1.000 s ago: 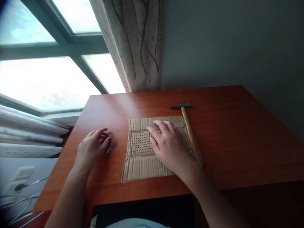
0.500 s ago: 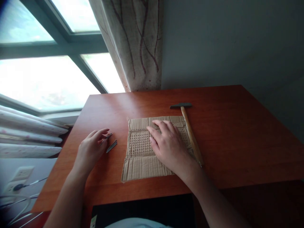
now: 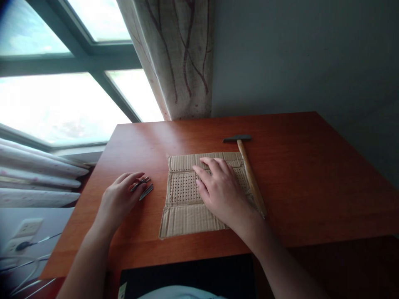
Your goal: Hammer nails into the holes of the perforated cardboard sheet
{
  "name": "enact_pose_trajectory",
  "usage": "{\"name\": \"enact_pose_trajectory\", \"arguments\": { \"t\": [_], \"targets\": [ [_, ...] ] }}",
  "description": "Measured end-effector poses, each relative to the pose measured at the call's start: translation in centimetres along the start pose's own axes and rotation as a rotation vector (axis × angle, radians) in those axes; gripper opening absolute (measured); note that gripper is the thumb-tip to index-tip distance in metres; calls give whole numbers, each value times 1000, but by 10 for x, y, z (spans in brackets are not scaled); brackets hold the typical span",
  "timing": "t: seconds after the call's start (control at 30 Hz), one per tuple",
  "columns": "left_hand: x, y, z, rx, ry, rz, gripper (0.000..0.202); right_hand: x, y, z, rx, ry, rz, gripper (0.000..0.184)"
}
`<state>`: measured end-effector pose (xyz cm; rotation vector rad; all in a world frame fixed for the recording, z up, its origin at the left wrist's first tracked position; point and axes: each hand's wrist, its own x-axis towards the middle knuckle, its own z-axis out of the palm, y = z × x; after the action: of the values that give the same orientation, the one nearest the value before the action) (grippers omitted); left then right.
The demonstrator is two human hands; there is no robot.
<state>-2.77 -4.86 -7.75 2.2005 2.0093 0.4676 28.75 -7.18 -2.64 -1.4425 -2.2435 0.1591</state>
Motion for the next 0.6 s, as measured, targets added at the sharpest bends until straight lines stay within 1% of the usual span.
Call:
{"name": "enact_pose_trajectory", "arguments": {
  "t": [0.1,0.27,0.6],
  "targets": [
    [-4,-1,-1,57,12,-19,35,0,0,1,2,10,-6,36],
    [-9,-1,-2,78,22,-48,33,-1,1,2,12,3,0,36],
    [-9,-1,0,89,24,3,28,1,0,0,8,-6,1,36]
  ]
}}
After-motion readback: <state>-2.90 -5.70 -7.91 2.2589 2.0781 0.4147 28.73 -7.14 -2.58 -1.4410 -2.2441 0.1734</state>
